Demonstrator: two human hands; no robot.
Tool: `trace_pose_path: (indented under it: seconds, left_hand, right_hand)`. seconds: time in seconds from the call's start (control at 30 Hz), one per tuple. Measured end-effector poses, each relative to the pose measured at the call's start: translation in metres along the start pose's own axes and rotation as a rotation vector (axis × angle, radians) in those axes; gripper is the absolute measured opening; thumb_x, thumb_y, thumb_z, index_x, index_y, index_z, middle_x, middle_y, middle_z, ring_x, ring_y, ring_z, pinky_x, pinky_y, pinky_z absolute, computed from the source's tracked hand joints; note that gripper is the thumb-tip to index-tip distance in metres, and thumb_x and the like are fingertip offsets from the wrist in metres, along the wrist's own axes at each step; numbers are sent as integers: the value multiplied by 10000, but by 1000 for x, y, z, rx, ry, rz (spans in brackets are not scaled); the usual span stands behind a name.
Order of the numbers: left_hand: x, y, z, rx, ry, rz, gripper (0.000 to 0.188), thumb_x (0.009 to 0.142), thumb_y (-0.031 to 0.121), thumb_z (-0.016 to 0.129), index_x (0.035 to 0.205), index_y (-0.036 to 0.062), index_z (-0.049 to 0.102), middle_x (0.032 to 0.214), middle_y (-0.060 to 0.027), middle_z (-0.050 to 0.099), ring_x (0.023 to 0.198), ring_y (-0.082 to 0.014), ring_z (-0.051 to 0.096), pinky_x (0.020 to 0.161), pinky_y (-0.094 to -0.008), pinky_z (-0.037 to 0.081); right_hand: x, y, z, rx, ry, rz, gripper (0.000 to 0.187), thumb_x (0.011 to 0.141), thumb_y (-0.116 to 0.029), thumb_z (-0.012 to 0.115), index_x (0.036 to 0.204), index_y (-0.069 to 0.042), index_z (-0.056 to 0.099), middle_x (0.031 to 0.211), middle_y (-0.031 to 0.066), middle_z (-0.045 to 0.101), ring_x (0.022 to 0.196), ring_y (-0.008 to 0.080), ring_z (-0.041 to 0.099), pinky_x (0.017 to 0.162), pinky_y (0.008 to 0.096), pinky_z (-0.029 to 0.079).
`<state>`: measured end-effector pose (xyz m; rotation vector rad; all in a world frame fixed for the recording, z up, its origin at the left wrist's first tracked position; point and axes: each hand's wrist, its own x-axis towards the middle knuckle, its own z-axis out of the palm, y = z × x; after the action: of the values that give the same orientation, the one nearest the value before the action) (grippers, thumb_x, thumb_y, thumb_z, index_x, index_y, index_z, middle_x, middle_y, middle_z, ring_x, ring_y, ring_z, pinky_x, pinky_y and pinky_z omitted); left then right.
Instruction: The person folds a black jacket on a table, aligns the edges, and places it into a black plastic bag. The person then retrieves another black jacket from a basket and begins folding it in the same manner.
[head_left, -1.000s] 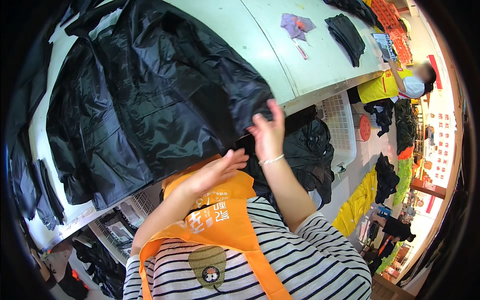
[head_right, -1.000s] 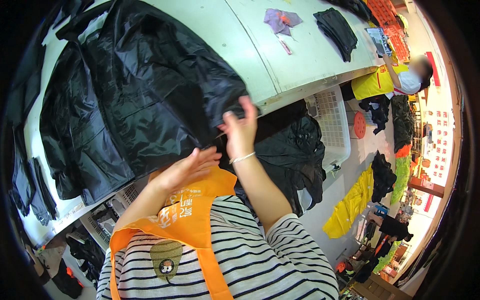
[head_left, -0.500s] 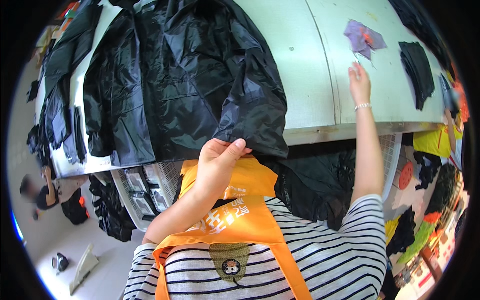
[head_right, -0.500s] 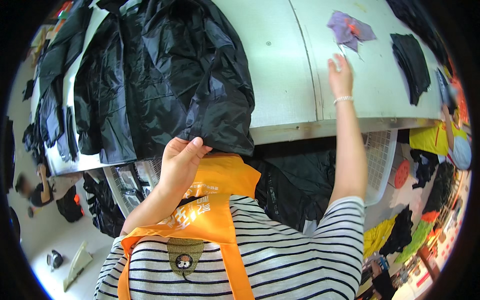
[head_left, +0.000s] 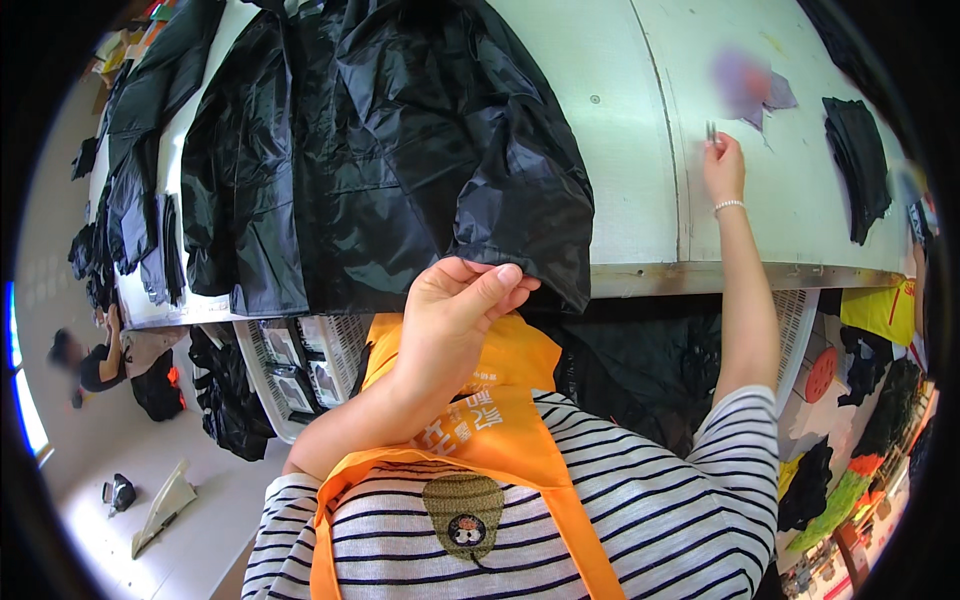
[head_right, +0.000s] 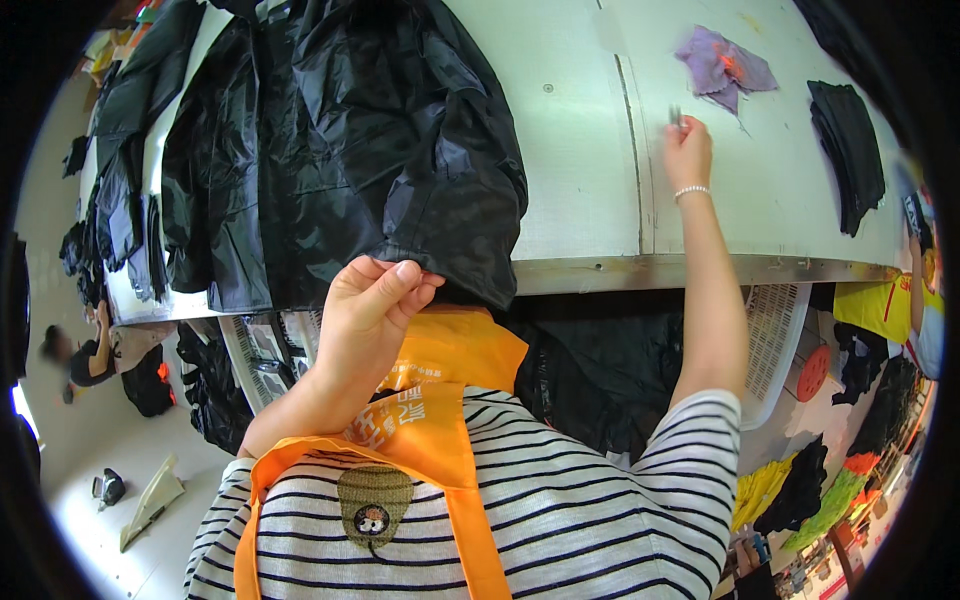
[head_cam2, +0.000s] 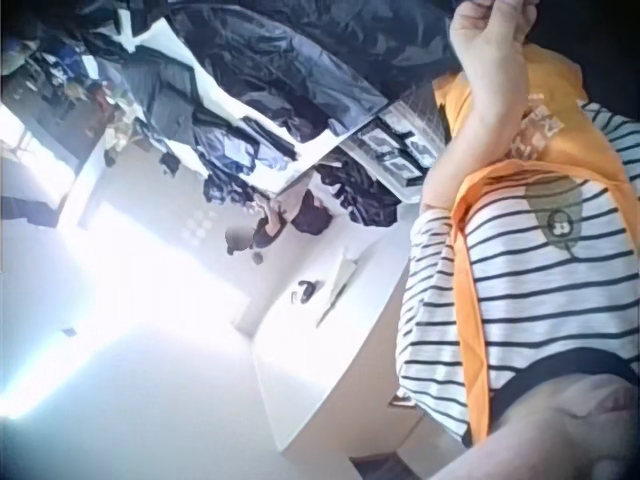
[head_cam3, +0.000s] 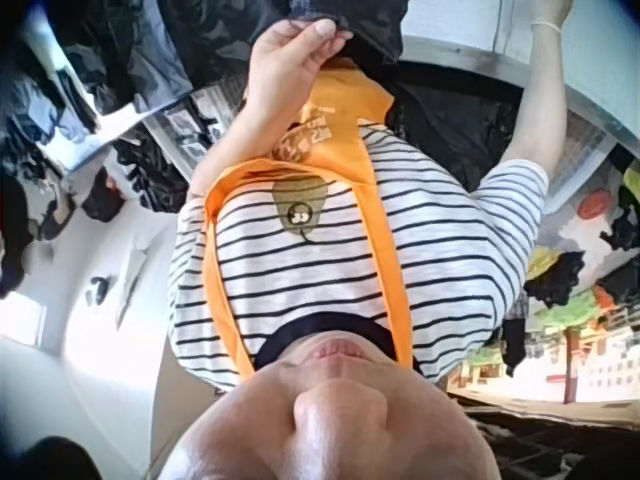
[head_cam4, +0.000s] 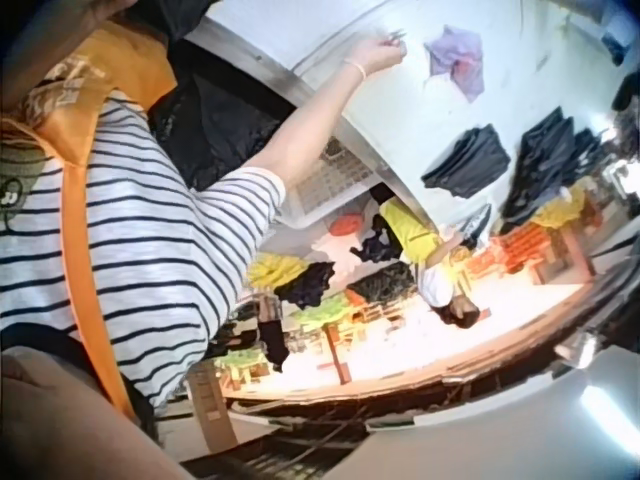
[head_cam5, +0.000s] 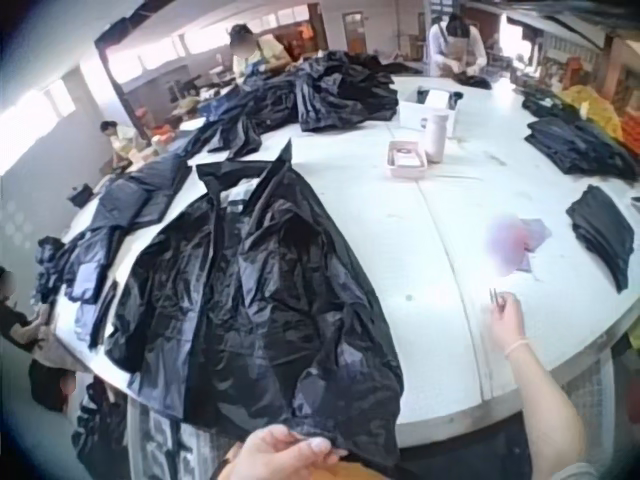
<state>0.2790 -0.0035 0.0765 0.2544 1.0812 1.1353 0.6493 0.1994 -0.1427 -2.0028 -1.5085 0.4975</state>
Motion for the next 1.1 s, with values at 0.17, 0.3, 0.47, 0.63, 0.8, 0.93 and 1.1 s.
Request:
trace_pose_path:
  seconds: [0.17, 0.3, 0.47, 0.63, 0.8, 0.93, 1.1]
  left_hand:
    - [9, -3, 14, 93, 13, 17, 71, 863, 47, 638, 839, -10, 604, 846, -120, 658, 804, -195, 658, 751, -274, 534]
    - [15, -6, 24, 227, 0, 41, 87, 858, 57, 650, 840, -22, 619, 833, -117, 672, 760, -172, 657, 720, -256, 531]
    - [17, -12, 29, 265, -92, 50, 122, 851, 77, 667, 875, -41, 652, 827, -109, 686, 728, -114, 642, 696, -215, 516]
    - [19, -15, 32, 278, -132, 54, 135, 856, 88, 663, 887, -44, 654, 832, -107, 686, 732, -107, 639, 701, -205, 516]
    - [18, -13, 28, 317, -143, -5, 166, 890, 109, 619, 920, -52, 648, 896, -120, 683, 792, -136, 646, 740, -235, 519]
    - [2, -4, -9, 586, -407, -254, 299, 913, 234, 603, 1031, -35, 660, 930, -86, 684, 798, -120, 634, 764, -248, 510]
    - [-12, -10, -174, 607, 87, -272, 297, 941, 230, 505, 1006, -25, 645, 929, -101, 672, 863, -166, 648, 791, -264, 512]
  right_hand:
    - [-140, -170, -67, 687, -436, -182, 245, 890, -116, 590, 1119, -29, 590, 949, -1, 583, 718, 32, 484, 651, 189, 426]
    - [-187, -210, -89, 745, -460, -347, 187, 796, -7, 693, 974, 6, 638, 932, 49, 556, 684, 64, 520, 592, 179, 434]
    - [-196, -221, -97, 763, -413, -393, 193, 802, 1, 685, 986, 25, 632, 921, 62, 551, 761, 99, 591, 649, 202, 489]
    - [-193, -225, -102, 684, -395, -445, 165, 801, 17, 679, 959, 21, 633, 886, 61, 553, 713, 93, 569, 614, 201, 476]
    - [-182, -226, -97, 574, -346, -479, 140, 801, -6, 688, 932, -4, 638, 850, 48, 569, 658, 83, 527, 567, 205, 434]
    - [-106, -174, -51, 387, -166, -295, 157, 838, -115, 682, 962, -29, 640, 886, 37, 602, 687, 90, 542, 624, 227, 454]
    - [13, 27, -11, -335, 64, -240, 254, 835, -266, 652, 960, -45, 661, 947, 110, 653, 876, 253, 625, 771, 358, 497]
